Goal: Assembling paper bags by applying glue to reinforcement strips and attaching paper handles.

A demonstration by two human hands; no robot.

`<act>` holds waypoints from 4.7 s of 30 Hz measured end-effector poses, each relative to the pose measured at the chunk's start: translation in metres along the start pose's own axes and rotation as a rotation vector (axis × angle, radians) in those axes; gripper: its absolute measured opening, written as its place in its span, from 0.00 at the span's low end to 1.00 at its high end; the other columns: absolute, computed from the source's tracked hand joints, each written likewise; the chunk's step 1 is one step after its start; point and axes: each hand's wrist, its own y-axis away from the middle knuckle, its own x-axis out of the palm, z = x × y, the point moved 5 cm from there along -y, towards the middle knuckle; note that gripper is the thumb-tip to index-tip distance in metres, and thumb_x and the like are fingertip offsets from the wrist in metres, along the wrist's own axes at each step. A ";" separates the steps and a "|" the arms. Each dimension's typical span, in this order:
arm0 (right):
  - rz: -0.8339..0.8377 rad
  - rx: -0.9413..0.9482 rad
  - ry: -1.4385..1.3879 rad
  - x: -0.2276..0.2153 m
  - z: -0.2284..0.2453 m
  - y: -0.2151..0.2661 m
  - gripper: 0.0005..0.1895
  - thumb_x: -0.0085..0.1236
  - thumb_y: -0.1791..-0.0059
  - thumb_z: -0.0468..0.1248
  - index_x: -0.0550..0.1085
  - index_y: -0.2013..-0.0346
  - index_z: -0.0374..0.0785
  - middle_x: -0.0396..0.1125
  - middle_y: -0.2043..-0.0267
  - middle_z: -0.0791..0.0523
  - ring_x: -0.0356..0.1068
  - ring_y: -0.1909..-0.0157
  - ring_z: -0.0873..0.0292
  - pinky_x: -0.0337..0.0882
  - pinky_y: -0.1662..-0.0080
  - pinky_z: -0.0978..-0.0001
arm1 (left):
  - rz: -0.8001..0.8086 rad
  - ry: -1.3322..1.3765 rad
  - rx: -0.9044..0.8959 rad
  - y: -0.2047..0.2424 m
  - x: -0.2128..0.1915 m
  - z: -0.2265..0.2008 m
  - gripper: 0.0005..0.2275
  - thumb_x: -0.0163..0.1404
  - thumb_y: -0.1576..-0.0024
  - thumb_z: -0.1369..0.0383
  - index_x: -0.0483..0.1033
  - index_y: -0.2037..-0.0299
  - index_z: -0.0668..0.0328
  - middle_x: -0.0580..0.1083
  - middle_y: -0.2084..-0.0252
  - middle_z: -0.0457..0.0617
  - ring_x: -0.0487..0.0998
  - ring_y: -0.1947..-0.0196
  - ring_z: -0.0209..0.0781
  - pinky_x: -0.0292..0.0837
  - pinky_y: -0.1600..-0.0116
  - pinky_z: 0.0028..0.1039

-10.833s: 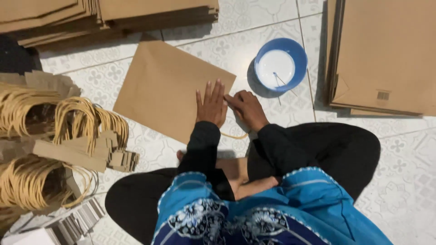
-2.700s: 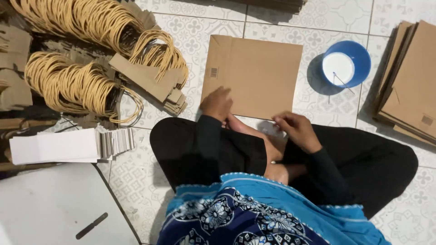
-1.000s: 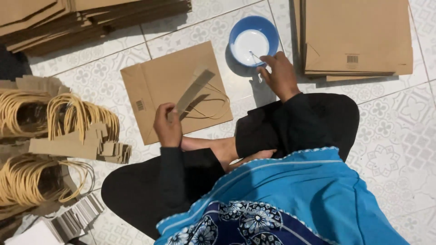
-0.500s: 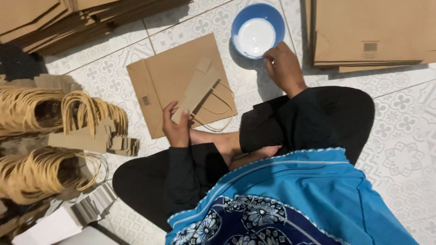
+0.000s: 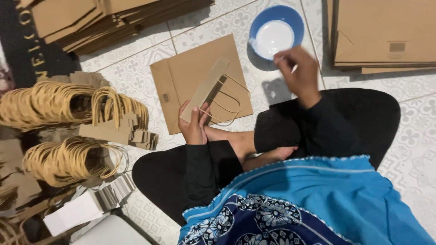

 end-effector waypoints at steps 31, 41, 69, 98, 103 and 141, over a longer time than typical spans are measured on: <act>-0.120 -0.222 -0.214 0.048 0.050 0.027 0.06 0.64 0.49 0.29 0.80 0.57 0.36 0.65 0.71 0.53 0.69 0.71 0.51 0.71 0.65 0.63 | -0.064 0.086 0.137 0.016 0.005 -0.001 0.19 0.54 0.41 0.81 0.68 0.39 0.70 0.74 0.44 0.71 0.75 0.45 0.74 0.76 0.41 0.57; 0.095 -0.278 -0.407 0.077 0.103 0.070 0.09 0.55 0.47 0.31 0.80 0.55 0.34 0.67 0.69 0.50 0.71 0.69 0.48 0.73 0.63 0.61 | -0.066 0.065 0.162 0.016 0.003 -0.001 0.19 0.54 0.42 0.81 0.68 0.40 0.71 0.74 0.45 0.69 0.76 0.46 0.74 0.76 0.41 0.57; -0.073 -0.224 -0.159 0.050 0.072 0.047 0.01 0.59 0.47 0.28 0.77 0.62 0.34 0.63 0.71 0.51 0.68 0.69 0.47 0.70 0.65 0.59 | -0.032 0.140 0.104 0.015 0.001 -0.005 0.19 0.53 0.43 0.84 0.70 0.40 0.67 0.75 0.45 0.66 0.77 0.45 0.69 0.77 0.40 0.53; -0.116 -0.267 -0.224 0.059 0.059 0.032 0.05 0.60 0.48 0.29 0.79 0.57 0.34 0.67 0.69 0.50 0.70 0.69 0.48 0.72 0.65 0.59 | -0.011 0.158 0.078 0.014 0.004 0.002 0.20 0.51 0.42 0.84 0.68 0.39 0.66 0.75 0.43 0.67 0.76 0.45 0.71 0.77 0.40 0.54; 0.000 -0.344 -0.340 0.072 0.091 0.051 0.09 0.57 0.48 0.29 0.80 0.55 0.35 0.68 0.68 0.50 0.70 0.68 0.47 0.74 0.63 0.60 | 0.003 0.147 0.101 0.017 0.003 -0.002 0.20 0.51 0.43 0.85 0.68 0.39 0.67 0.75 0.43 0.64 0.77 0.43 0.66 0.77 0.38 0.52; 0.124 -0.212 -0.279 0.059 0.107 0.077 0.06 0.60 0.48 0.30 0.80 0.56 0.37 0.65 0.70 0.53 0.69 0.68 0.51 0.72 0.62 0.61 | -0.074 0.184 0.054 0.056 0.017 0.046 0.22 0.47 0.37 0.77 0.60 0.32 0.71 0.61 0.29 0.61 0.63 0.30 0.67 0.70 0.35 0.58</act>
